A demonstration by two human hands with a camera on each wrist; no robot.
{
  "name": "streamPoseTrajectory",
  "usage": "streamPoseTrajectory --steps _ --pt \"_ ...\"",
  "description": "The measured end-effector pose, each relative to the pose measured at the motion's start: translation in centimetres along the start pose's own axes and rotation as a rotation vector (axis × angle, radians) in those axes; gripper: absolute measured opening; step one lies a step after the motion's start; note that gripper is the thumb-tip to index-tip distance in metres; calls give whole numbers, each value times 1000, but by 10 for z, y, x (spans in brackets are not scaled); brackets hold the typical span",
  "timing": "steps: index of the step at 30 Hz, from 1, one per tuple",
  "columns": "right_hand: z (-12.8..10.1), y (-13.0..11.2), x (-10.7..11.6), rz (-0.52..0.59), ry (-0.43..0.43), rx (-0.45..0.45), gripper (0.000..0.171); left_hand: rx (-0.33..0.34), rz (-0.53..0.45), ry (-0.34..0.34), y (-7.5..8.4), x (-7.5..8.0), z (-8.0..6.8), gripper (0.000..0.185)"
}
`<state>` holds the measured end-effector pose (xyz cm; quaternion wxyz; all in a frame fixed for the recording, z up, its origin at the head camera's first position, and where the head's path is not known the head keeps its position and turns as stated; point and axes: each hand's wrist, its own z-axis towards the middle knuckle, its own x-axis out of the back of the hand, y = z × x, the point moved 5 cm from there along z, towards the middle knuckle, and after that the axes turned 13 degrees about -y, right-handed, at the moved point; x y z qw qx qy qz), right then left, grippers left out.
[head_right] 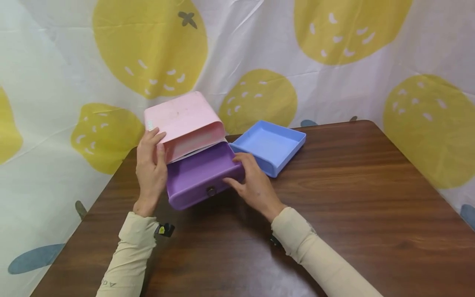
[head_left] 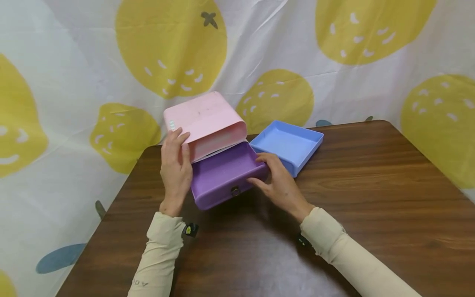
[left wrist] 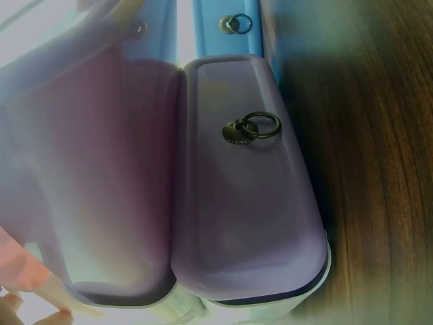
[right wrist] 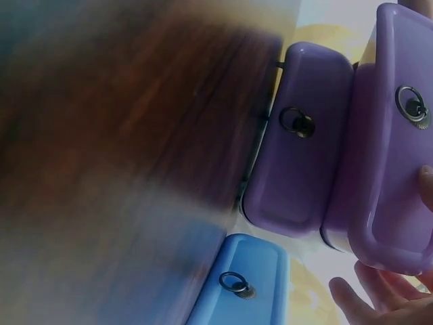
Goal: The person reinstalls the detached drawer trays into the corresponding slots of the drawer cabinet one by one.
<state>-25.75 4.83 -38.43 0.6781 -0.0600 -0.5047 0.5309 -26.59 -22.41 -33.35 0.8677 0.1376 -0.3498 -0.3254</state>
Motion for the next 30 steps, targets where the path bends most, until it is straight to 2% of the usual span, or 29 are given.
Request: streamPoseTrajectory --steps 14,24,30 --pt "9 5 -1 13 4 -35 58 -5 3 6 3 0 2 31" --pt "14 8 1 -80 4 -28 60 -9 -5 7 4 -3 2 31" --pt "16 11 2 -85 1 -52 64 -6 -4 -6 7 -4 3 32"
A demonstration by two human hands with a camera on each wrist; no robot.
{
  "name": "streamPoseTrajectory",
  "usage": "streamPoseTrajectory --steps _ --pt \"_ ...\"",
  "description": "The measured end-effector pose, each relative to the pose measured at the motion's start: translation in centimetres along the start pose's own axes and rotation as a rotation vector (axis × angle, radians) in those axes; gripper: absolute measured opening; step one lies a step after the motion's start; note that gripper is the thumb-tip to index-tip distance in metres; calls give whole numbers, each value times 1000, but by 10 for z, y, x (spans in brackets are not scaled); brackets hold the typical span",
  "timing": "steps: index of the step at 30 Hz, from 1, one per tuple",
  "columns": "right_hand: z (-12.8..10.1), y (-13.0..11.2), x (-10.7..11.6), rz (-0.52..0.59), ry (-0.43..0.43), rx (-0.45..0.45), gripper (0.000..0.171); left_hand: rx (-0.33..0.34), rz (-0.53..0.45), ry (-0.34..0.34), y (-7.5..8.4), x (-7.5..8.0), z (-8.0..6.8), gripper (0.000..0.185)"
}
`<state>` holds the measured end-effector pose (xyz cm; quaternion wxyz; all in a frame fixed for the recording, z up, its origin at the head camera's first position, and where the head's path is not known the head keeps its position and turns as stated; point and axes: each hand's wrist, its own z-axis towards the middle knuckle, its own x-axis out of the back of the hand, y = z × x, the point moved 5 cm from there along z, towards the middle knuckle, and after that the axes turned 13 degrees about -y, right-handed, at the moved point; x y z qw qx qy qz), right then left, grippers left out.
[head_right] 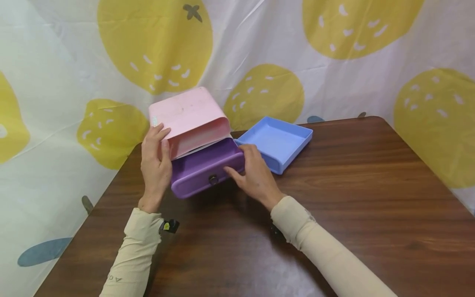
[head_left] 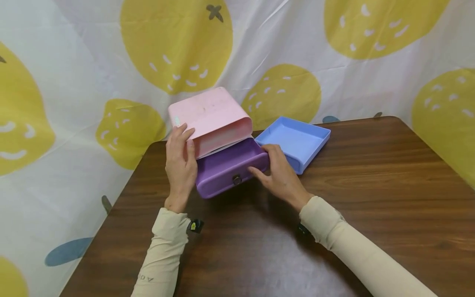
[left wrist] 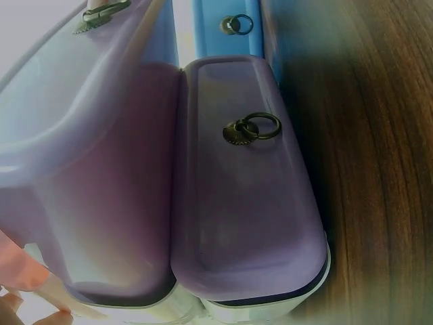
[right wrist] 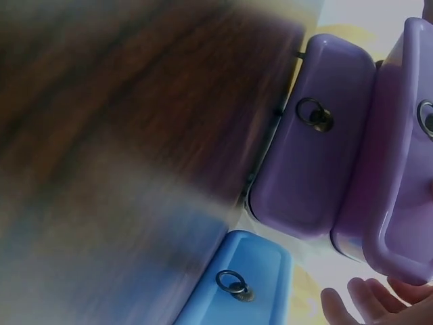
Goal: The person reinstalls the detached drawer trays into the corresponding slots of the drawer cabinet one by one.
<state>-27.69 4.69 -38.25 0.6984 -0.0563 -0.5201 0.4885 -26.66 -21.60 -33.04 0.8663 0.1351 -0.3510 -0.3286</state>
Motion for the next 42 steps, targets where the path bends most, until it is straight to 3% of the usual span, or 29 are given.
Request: streamPoseTrajectory --steps 16,42 --pt "13 8 -10 103 -100 -90 74 13 6 -11 -1 2 -3 33" --pt "30 11 -14 152 -124 -128 74 14 -15 -8 2 1 -2 31"
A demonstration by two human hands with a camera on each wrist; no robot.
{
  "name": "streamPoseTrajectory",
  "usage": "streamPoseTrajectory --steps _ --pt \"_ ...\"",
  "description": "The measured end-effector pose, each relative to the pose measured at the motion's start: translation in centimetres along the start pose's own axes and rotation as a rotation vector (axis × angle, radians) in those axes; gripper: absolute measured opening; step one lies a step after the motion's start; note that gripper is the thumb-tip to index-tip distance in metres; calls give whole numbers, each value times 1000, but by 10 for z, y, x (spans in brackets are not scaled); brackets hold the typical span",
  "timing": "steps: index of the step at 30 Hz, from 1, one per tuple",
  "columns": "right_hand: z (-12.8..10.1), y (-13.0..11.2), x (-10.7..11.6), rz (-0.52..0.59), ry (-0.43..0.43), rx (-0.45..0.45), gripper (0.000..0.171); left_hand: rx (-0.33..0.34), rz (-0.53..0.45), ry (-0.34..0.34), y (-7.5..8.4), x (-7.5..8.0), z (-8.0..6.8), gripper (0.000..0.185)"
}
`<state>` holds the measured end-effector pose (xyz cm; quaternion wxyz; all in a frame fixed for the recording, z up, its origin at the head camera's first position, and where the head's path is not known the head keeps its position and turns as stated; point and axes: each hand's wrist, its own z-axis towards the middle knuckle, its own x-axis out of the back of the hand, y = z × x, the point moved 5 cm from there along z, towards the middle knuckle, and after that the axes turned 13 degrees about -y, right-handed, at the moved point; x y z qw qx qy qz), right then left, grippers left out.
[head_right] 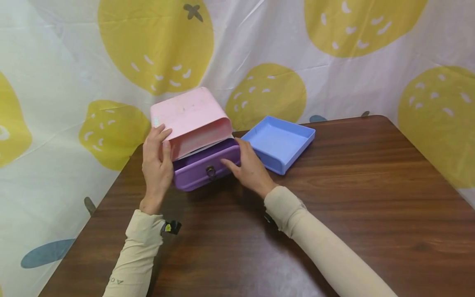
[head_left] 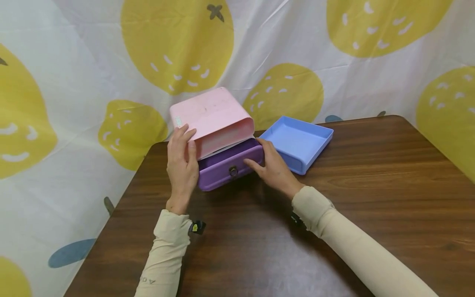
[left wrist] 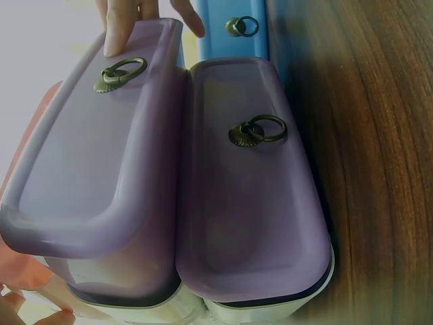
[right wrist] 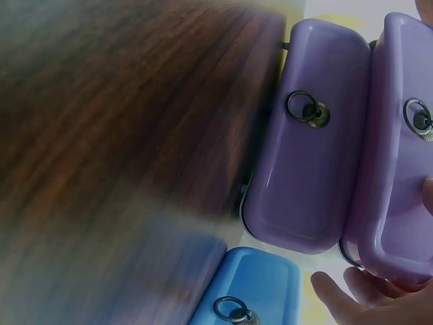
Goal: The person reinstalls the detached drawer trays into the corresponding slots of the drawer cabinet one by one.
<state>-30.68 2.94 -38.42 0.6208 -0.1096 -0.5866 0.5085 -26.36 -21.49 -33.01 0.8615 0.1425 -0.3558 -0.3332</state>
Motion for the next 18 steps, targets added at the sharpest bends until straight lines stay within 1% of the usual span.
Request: streamPoseTrajectory --steps 7,13,18 --pt "3 -3 0 -3 12 -3 77 -3 -6 -6 0 1 1 31" --pt "6 -3 -1 -32 17 -7 79 3 0 -14 -1 1 1 32" --pt "7 -3 0 -70 27 -6 78 -2 -2 -7 0 1 1 32"
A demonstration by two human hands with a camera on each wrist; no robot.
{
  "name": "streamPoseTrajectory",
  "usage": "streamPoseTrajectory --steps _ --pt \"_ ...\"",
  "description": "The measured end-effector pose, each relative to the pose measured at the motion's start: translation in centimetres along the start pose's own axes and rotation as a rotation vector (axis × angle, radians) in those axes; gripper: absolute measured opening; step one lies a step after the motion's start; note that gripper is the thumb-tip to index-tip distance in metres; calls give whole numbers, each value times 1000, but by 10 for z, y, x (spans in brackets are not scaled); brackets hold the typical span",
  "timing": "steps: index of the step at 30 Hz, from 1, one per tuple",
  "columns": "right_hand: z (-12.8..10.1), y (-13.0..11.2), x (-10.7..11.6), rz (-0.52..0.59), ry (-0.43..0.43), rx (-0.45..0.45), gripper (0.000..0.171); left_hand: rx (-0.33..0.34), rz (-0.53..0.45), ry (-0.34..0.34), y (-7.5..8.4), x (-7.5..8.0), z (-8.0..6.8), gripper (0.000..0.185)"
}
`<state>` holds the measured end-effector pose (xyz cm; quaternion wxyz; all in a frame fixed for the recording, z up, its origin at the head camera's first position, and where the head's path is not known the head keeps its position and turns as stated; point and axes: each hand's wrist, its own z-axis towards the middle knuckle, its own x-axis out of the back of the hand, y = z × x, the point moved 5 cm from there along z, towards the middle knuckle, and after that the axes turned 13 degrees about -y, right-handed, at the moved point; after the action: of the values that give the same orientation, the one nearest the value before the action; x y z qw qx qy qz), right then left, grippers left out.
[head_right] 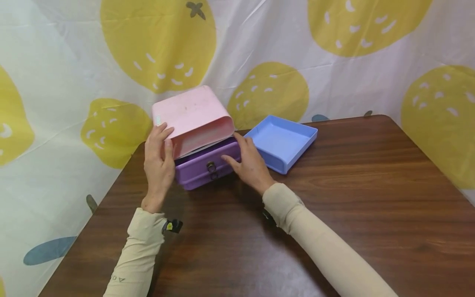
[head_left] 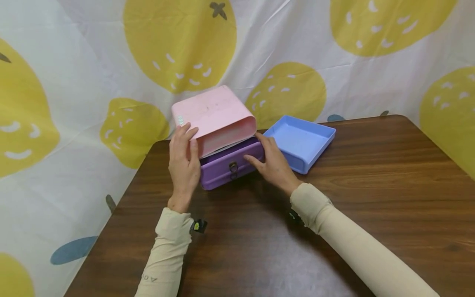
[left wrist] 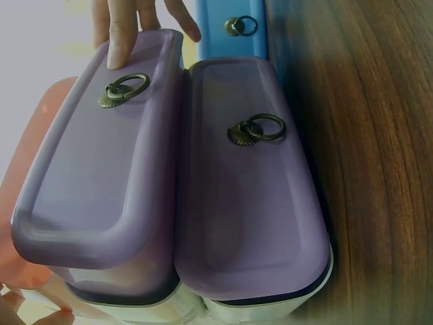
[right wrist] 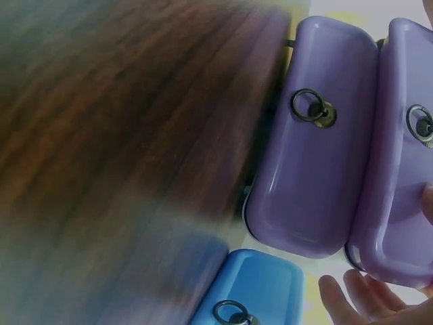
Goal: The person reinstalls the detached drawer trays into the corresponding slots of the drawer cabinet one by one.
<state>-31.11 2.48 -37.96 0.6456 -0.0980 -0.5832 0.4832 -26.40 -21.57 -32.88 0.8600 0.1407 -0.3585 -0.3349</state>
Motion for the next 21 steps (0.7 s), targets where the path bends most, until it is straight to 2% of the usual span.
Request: streamPoseTrajectory --steps 10,21 --pt "4 0 2 -37 2 -14 69 16 4 -10 -1 0 0 33" --pt "8 7 -1 -40 55 -27 54 10 5 -8 0 0 -1 33"
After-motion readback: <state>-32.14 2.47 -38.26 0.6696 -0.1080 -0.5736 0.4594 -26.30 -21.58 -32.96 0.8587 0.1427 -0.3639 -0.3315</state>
